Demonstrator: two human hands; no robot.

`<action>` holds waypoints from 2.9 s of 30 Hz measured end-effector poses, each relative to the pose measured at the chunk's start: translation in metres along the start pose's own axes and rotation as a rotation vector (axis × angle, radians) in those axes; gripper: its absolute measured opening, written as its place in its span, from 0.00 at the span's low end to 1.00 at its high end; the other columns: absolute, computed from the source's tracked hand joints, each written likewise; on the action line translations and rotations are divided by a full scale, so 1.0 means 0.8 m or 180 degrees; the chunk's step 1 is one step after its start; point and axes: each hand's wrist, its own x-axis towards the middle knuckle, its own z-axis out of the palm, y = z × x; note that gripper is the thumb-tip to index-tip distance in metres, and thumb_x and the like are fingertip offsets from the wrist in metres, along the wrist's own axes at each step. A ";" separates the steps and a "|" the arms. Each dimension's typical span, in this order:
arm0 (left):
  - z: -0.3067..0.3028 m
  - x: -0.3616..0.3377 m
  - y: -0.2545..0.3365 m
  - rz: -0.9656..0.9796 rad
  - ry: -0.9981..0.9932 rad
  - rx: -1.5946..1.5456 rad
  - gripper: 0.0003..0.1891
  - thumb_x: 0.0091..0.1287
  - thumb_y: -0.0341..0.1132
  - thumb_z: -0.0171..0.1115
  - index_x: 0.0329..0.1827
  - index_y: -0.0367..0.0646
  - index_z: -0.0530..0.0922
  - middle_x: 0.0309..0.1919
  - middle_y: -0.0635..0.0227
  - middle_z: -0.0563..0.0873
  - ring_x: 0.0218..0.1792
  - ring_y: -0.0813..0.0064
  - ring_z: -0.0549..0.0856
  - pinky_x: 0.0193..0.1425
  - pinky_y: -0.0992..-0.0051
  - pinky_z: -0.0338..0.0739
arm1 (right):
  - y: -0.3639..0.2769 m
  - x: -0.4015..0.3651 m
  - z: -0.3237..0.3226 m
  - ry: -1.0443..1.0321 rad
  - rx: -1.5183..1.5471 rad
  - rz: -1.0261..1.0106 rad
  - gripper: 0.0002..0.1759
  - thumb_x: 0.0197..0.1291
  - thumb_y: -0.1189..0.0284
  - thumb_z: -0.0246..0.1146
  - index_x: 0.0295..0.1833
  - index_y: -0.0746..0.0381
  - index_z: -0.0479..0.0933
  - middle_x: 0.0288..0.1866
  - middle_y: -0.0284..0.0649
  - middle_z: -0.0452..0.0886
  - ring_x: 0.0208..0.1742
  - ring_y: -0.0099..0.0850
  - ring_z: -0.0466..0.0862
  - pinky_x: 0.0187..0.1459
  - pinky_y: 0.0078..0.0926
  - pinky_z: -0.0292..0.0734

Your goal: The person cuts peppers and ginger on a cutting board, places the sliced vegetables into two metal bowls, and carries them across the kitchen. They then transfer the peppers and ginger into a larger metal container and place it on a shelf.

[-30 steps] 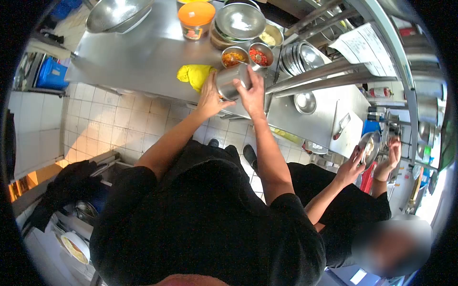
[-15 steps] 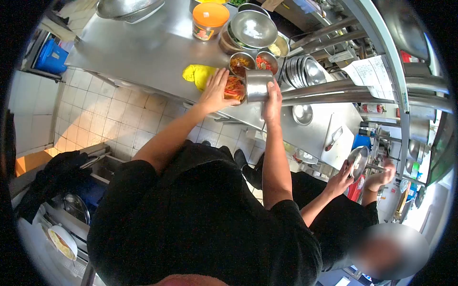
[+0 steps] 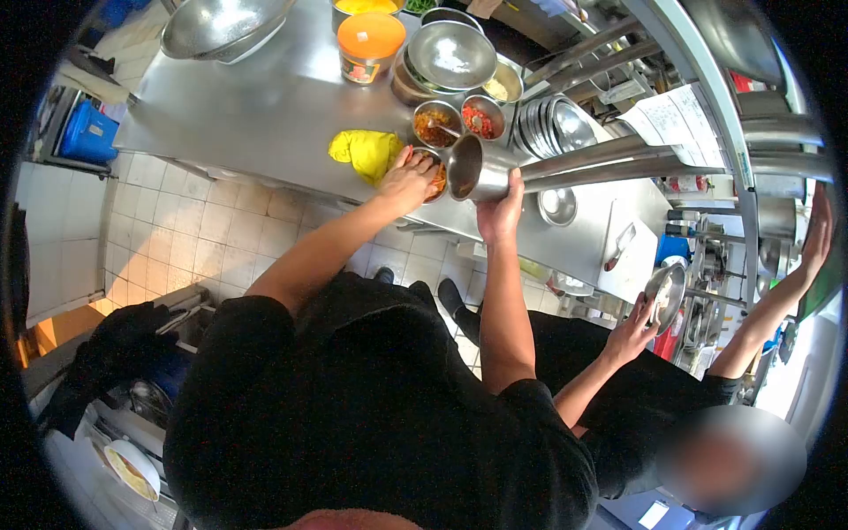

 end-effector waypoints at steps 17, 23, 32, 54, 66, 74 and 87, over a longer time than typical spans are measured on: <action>-0.002 0.088 -0.151 -0.0772 -0.1516 -0.0297 0.13 0.69 0.29 0.62 0.52 0.49 0.91 0.55 0.55 0.90 0.59 0.51 0.87 0.66 0.55 0.82 | -0.009 -0.051 0.006 0.0080 0.0701 0.0557 0.38 0.75 0.36 0.48 0.74 0.53 0.72 0.71 0.39 0.79 0.69 0.43 0.80 0.65 0.54 0.77; -0.057 0.057 -0.135 -0.0537 0.0053 -0.0455 0.09 0.67 0.34 0.67 0.47 0.48 0.92 0.48 0.57 0.91 0.50 0.52 0.89 0.57 0.55 0.84 | -0.007 -0.055 0.008 0.0142 -0.0429 -0.0458 0.35 0.75 0.49 0.58 0.77 0.60 0.70 0.69 0.41 0.79 0.70 0.35 0.76 0.71 0.40 0.70; -0.054 -0.040 -0.040 -0.0309 0.1097 -0.1570 0.21 0.65 0.28 0.69 0.62 0.38 0.83 0.59 0.52 0.81 0.60 0.50 0.82 0.65 0.58 0.78 | 0.034 -0.043 0.031 -0.0086 -0.3586 -0.2658 0.47 0.56 0.59 0.77 0.79 0.62 0.68 0.71 0.54 0.72 0.74 0.51 0.72 0.76 0.45 0.66; -0.001 -0.070 -0.039 -0.0384 0.0688 -0.2078 0.18 0.52 0.29 0.83 0.41 0.39 0.81 0.37 0.59 0.81 0.32 0.61 0.85 0.37 0.65 0.82 | 0.047 -0.038 -0.005 0.0065 -0.2154 -0.1876 0.38 0.69 0.57 0.66 0.78 0.64 0.67 0.71 0.48 0.76 0.71 0.45 0.75 0.74 0.42 0.67; -0.076 -0.100 -0.018 -0.0822 0.0599 -0.2096 0.20 0.54 0.35 0.85 0.37 0.39 0.79 0.36 0.61 0.81 0.35 0.66 0.85 0.42 0.66 0.83 | -0.031 -0.091 0.045 -0.0305 0.1295 0.0134 0.40 0.72 0.38 0.55 0.77 0.56 0.68 0.77 0.40 0.73 0.76 0.41 0.74 0.77 0.53 0.67; -0.242 -0.146 0.004 -0.0889 0.1031 -0.1868 0.20 0.51 0.33 0.87 0.32 0.41 0.78 0.27 0.68 0.79 0.26 0.75 0.77 0.30 0.72 0.73 | -0.056 -0.107 0.065 -0.0881 0.1654 0.0447 0.40 0.68 0.35 0.54 0.76 0.50 0.69 0.70 0.38 0.78 0.61 0.42 0.84 0.47 0.48 0.85; -0.726 -0.085 0.059 -0.0694 0.1534 -0.1585 0.09 0.68 0.38 0.75 0.44 0.48 0.83 0.35 0.81 0.85 0.33 0.89 0.81 0.46 0.80 0.79 | 0.029 -0.171 0.040 -0.0920 0.1558 0.1546 0.46 0.70 0.29 0.46 0.78 0.51 0.68 0.73 0.41 0.76 0.65 0.42 0.79 0.58 0.46 0.77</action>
